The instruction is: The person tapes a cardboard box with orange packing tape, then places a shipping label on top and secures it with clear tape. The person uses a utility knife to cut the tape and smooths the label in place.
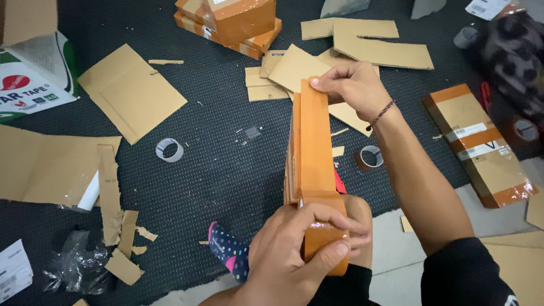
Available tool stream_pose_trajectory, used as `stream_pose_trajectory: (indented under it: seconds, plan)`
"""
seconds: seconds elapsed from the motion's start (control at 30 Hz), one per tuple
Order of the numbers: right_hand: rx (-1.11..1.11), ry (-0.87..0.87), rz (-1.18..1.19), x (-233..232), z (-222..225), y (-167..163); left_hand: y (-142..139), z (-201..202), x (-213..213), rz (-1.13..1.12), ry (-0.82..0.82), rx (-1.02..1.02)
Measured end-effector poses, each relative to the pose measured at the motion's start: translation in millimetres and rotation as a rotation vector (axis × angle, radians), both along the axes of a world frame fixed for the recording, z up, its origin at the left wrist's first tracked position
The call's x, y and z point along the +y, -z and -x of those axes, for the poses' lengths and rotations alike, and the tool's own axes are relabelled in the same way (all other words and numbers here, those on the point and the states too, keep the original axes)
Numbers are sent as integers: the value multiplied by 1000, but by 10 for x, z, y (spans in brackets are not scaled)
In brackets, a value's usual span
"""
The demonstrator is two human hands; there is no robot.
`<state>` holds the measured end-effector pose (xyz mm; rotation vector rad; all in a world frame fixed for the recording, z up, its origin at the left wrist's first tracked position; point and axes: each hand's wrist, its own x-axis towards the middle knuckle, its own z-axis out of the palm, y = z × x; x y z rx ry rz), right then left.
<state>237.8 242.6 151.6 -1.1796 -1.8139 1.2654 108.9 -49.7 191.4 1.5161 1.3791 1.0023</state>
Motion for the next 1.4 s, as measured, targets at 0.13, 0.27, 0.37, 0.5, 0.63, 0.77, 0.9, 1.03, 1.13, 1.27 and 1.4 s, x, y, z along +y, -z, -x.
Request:
stream_pose_trajectory:
  seconds: [0.13,0.27,0.37,0.5,0.63,0.77,0.9,1.03,1.13,1.27,1.4]
  plan:
    - [18,-11,89,-1,20,1,-9,14,-20,-21,-11,2]
    - [-57,-87,235,72,-50,178,7,27,-36,22,32,4]
    - [29,-87,442,58,-96,411,12,17,-52,-17,15,-10]
    - [139,-89,645,-108,-94,696,6,2,-110,-95,36,-185]
    - [102,95,354,-261,-62,816,75,-20,-131,127,95,-547]
    - [376,20,183,-31,-92,564,219,-88,-111,144,120,-586]
    - [130,-138,52,204,177,302,331,-226,-12,190,165,-644]
    - [-653,-235,-325,162,440,232,295,-354,51,193,157,-602]
    - [-714,-200,-43,90,423,143,203,-388,-4,117,98,-612]
    - [-785,-192,-188,6,372,-34,194,-383,-47,136,17,-494]
    - [-806,-159,-139,-111,420,-117,286,-326,-103,-175,-40,-7]
